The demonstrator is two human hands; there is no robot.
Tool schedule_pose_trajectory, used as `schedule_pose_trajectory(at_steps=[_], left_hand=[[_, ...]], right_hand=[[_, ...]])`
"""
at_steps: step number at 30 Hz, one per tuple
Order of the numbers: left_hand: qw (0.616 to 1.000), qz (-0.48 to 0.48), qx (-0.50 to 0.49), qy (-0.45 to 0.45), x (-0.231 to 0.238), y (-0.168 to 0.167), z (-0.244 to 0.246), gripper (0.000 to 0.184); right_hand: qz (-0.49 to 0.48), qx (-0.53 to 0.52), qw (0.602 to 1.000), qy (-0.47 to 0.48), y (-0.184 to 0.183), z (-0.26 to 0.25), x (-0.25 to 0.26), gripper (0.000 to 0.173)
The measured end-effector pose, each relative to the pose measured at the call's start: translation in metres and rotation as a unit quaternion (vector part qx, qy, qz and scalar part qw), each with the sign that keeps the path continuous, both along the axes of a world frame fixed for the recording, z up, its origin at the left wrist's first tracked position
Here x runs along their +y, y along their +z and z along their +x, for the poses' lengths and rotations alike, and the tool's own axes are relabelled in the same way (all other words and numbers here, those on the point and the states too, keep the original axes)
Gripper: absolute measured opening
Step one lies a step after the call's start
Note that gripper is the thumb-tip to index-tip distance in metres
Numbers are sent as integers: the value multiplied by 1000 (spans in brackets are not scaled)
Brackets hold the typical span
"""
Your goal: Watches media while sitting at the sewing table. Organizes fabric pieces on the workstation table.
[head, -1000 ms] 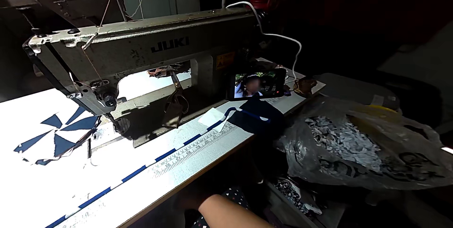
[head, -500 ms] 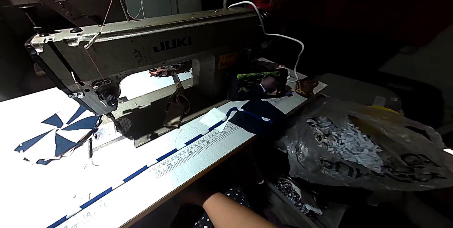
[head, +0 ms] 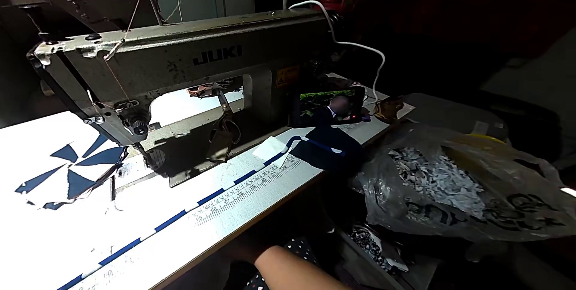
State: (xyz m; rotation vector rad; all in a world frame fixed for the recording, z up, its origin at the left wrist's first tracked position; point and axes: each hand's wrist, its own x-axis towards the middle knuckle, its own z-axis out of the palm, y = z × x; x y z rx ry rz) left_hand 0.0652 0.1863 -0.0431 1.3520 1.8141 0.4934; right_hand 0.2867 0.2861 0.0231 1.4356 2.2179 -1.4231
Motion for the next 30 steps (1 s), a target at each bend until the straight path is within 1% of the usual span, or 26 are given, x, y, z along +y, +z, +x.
schedule_pose_trajectory(at_steps=[2,3,4,5,6,7,8,9,10,12,14,16,17,19,21,22,23,24,26,27,28,30], left_hand=[[995,-39,-58,71,1,33,21,47],[992,-46,-74,92,2,36,23,47],[991,-43,-83,99,1,32,21,47],[992,-35,-81,86,2,24,16,47],[997,-23,-62,44,1,12,8,45],[1000,-4,-11,-29,1,-5,-4,41],[993,22,47,-108,1,-18,-15,39],[983,43,86,-155,2,-27,-21,39],[981,43,98,-164,2,-27,-21,40],[990,12,77,-121,3,-21,-14,38],[992,9,62,-108,2,-24,-14,38],[998,-13,-29,-50,4,-21,-12,36],[998,-17,-50,-41,4,-22,-13,37],[997,-6,-58,-57,2,-25,-17,38],[989,-18,-138,43,4,-18,-6,40],[984,-25,-161,76,5,-15,-3,43],[983,-25,-165,80,4,-17,-3,43],[986,-18,-154,62,2,-22,-7,43],[994,3,-109,-1,-1,-43,-21,42],[994,4,-104,-20,1,-46,-24,42],[994,-7,-107,-13,3,-44,-23,42],[994,-26,-100,-17,6,-29,-15,41]], right_hand=[[1,3,1000,0,-2,0,0,50],[3,5,1000,2,-3,-1,0,50],[5,7,1000,5,-5,-1,1,49],[5,7,1000,5,-5,-1,1,48],[5,7,1000,6,-4,0,2,46],[5,7,1000,7,-2,0,2,45],[6,7,1000,12,-1,0,1,44],[7,6,1000,15,0,0,1,44],[7,8,1000,16,1,0,1,43],[6,14,1000,16,1,0,0,42],[8,18,1000,16,-3,1,1,43],[9,27,1000,10,-4,1,1,40],[9,30,999,7,-3,1,1,39],[11,26,1000,8,-2,1,2,39],[24,21,999,19,-2,1,2,38],[26,27,999,21,-3,1,3,38],[24,31,999,22,-4,1,3,38],[24,35,999,20,-4,1,3,38],[27,42,999,17,-6,1,3,38],[26,44,999,16,-6,1,3,39],[26,44,999,13,-5,2,3,39],[21,45,999,6,-4,2,4,39]])
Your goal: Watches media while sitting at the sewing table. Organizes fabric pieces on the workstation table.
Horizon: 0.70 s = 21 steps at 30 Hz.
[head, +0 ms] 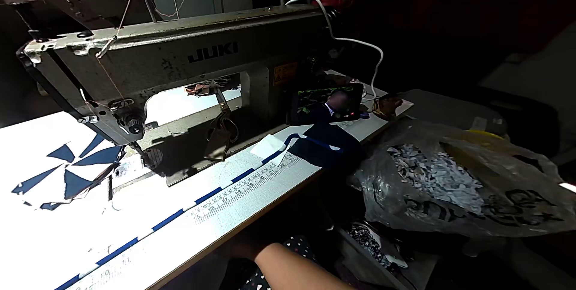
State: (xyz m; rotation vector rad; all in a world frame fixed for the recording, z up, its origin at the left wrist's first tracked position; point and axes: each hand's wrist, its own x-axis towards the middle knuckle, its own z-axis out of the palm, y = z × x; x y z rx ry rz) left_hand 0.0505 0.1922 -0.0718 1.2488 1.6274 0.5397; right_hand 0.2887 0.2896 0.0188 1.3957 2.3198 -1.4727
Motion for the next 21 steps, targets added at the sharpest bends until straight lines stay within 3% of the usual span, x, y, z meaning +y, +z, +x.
schedule_pose_trajectory(at_steps=[3,7,9,11,15,18,21], left_hand=[[1000,7,3,-8,0,-8,-3,39],[971,70,158,-168,1,-12,-12,34],[976,60,153,-144,-1,-5,-6,33],[997,18,57,-38,0,-6,0,38],[1000,-21,11,-2,3,10,8,41],[999,-30,32,-1,2,18,13,43],[988,28,112,-107,-3,-8,-6,36]], right_hand=[[-2,-3,1000,1,3,0,-1,40],[-1,-31,999,6,2,-2,-1,44],[-8,-29,1000,6,1,-2,0,43],[-8,-16,1000,7,3,-1,0,40],[-6,-6,1000,10,4,0,-1,38],[-10,-9,1000,10,4,0,-1,38],[-10,-4,1000,3,1,0,-2,39]])
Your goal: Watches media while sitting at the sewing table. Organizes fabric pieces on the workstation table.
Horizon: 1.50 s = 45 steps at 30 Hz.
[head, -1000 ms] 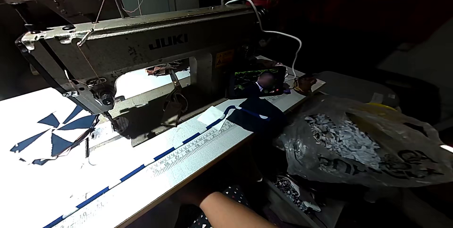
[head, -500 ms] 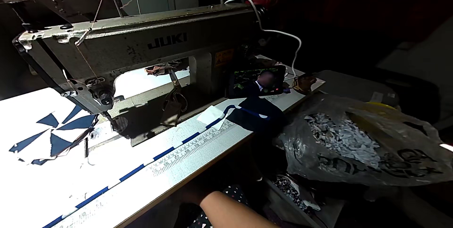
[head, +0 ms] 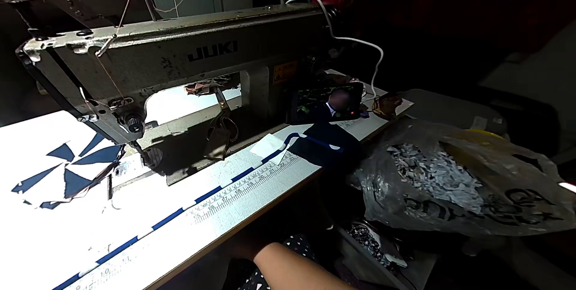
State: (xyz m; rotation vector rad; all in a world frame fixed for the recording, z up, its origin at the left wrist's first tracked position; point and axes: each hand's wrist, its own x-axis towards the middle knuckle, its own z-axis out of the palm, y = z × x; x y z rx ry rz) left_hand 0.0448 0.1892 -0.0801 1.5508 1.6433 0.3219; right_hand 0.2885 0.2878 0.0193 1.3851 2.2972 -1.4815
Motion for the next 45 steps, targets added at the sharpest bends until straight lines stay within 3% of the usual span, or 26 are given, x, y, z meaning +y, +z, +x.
schedule_pose_trajectory(at_steps=[2,7,9,14,18,22,27,29,31,34,36,40,45], left_hand=[[1000,5,-2,6,-1,-12,-7,33],[987,-27,-111,109,1,25,19,38],[986,-7,-123,115,0,14,15,42],[999,39,34,-9,0,-12,-3,36],[998,45,32,4,-2,-24,-8,35],[989,63,120,-66,-2,-58,-30,33],[995,50,89,-23,-1,-47,-21,31],[998,-4,-22,64,0,-6,1,33],[992,-33,-56,111,2,11,11,38],[998,-23,5,52,1,19,12,38],[999,15,19,23,-1,3,4,37],[997,-36,-31,66,1,19,12,37],[1000,3,24,2,2,-17,-7,36]], right_hand=[[2,0,1000,3,0,0,0,39],[2,-8,1000,11,-1,-1,1,39],[-3,-10,1000,10,-1,-1,1,39],[-1,-13,1000,15,3,0,0,40],[0,-27,999,20,4,-1,1,40],[-7,-24,1000,12,2,-2,2,41],[-11,-34,999,9,3,-1,1,40],[-5,-35,999,17,4,-1,1,41],[-1,-34,999,20,5,-1,0,41],[-6,-36,999,16,6,-1,0,42],[-9,-39,999,15,6,-1,0,42],[-13,-49,999,19,5,-1,0,44],[-3,-34,999,13,4,-1,0,43]])
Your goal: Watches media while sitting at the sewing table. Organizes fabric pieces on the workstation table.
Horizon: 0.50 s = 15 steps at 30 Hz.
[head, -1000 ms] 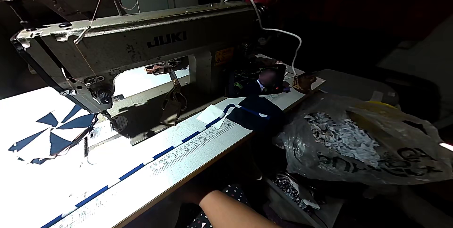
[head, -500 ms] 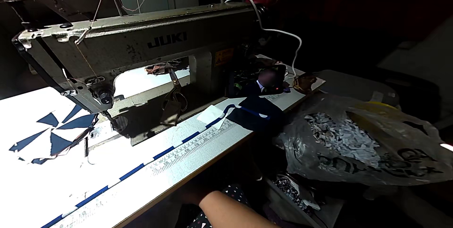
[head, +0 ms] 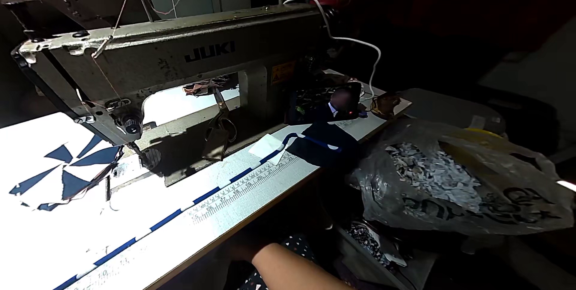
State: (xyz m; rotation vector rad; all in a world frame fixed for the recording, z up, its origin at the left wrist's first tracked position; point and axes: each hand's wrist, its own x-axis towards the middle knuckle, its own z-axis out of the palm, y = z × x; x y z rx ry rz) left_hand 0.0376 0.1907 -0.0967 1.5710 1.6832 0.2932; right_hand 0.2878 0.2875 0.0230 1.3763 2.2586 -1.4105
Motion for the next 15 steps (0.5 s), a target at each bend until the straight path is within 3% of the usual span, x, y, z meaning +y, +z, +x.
schedule_pose_trajectory(at_steps=[4,11,15], left_hand=[[995,-19,-75,70,0,-2,2,45],[994,-53,-52,81,-1,26,16,46],[993,-43,-70,87,0,18,12,54]], right_hand=[[0,-7,1000,2,1,0,0,41],[4,-13,1000,12,0,0,0,43],[-11,6,1000,4,0,-1,-1,41]])
